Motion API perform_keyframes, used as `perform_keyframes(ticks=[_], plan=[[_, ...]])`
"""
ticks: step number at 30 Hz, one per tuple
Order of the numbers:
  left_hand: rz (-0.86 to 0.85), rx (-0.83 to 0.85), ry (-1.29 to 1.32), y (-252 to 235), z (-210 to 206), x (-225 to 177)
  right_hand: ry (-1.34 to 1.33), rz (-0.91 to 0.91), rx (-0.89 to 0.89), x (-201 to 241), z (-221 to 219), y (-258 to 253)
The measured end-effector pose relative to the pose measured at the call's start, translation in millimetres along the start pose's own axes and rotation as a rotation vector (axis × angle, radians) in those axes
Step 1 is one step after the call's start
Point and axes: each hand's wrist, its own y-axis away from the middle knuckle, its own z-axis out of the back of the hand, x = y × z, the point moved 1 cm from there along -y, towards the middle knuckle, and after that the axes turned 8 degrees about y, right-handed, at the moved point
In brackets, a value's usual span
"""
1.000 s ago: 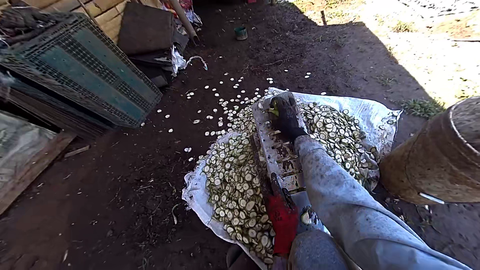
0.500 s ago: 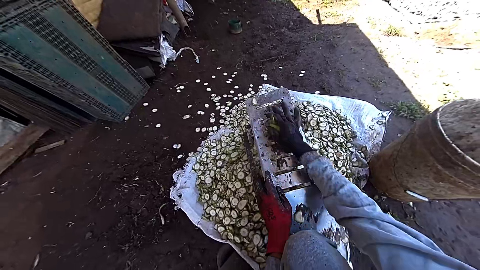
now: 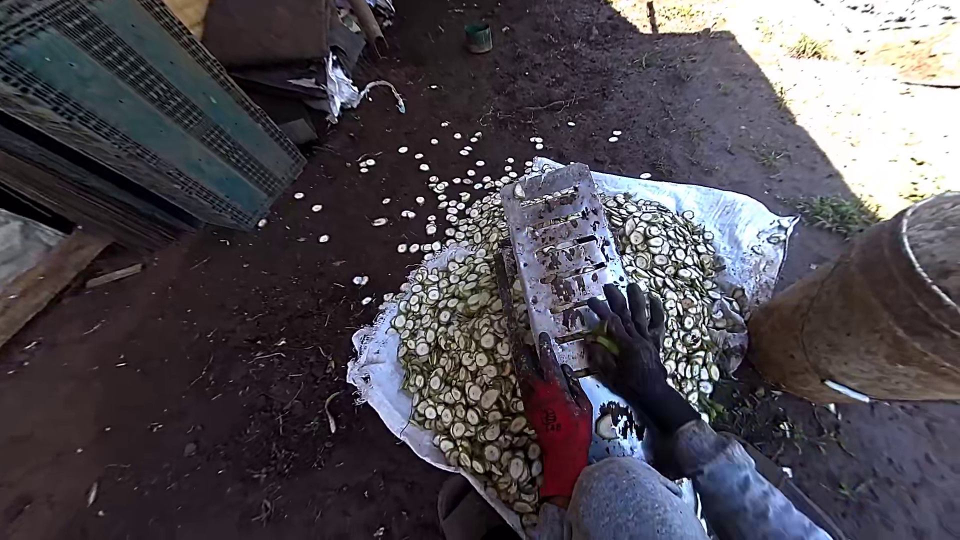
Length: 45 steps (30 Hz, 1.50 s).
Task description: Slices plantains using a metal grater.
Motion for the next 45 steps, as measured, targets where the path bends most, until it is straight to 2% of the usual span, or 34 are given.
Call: perform_keyframes(ticks=[2, 4, 7, 9, 11, 14, 16, 18, 20, 22, 24, 26, 30, 32, 34, 37, 39, 41, 43, 45], plan=[[0.019, 0.005, -0.003, -2, 2, -1, 0.054, -0.013, 0.094, -2, -19, -64], [0.040, 0.019, 0.000, -2, 2, 2, 0.078, -0.035, 0.118, -1, -29, -97], [0.057, 0.057, 0.010, -1, 1, 1, 0.054, -0.107, 0.161, -2, -19, -101], [0.045, 0.059, 0.005, -4, 3, 0, -0.026, -0.098, 0.038, 5, -9, -106], [0.053, 0.059, 0.017, 0, -1, 2, -0.123, -0.002, -0.081, 15, -10, -118], [0.061, 0.063, 0.024, 1, -6, 9, -0.220, 0.045, 0.067, 27, -20, -133], [0.051, 0.058, 0.021, -1, -4, 9, -0.215, 0.053, 0.118, 30, -16, -111], [0.040, 0.042, 0.026, -1, 0, 5, -0.214, 0.028, 0.114, 30, -3, -51], [0.053, 0.054, 0.012, 1, 3, 1, -0.228, 0.007, -0.012, 33, 13, 19], [0.058, 0.047, 0.010, 1, 3, -2, -0.225, 0.054, -0.104, 32, 19, 43], [0.032, 0.024, 0.043, 2, 3, -2, -0.242, 0.094, -0.116, 28, 12, 6], [0.018, 0.016, 0.038, 0, 2, -1, -0.262, 0.103, -0.021, 18, -11, -68], [0.005, 0.013, 0.033, -5, 1, 2, -0.208, 0.139, 0.050, 6, -60, -219], [-0.004, 0.003, 0.051, -8, 1, 6, -0.187, 0.136, 0.051, 10, -69, -250], [-0.012, 0.010, 0.062, -5, 1, 5, -0.191, 0.167, 0.102, 13, -59, -232], [-0.012, 0.021, 0.056, -6, 3, 4, -0.274, 0.216, 0.191, 19, -28, -155], [-0.001, 0.041, 0.052, -4, 4, 1, -0.393, 0.186, 0.111, 15, -16, -81], [0.006, 0.049, 0.049, -3, 5, -1, -0.562, 0.123, -0.055, 16, -1, -20], [-0.007, 0.032, 0.035, -3, 1, -2, -0.581, 0.124, -0.119, 15, 5, -10], [-0.011, 0.032, 0.048, 0, -1, -1, -0.446, 0.158, -0.042, 6, -7, -44]])
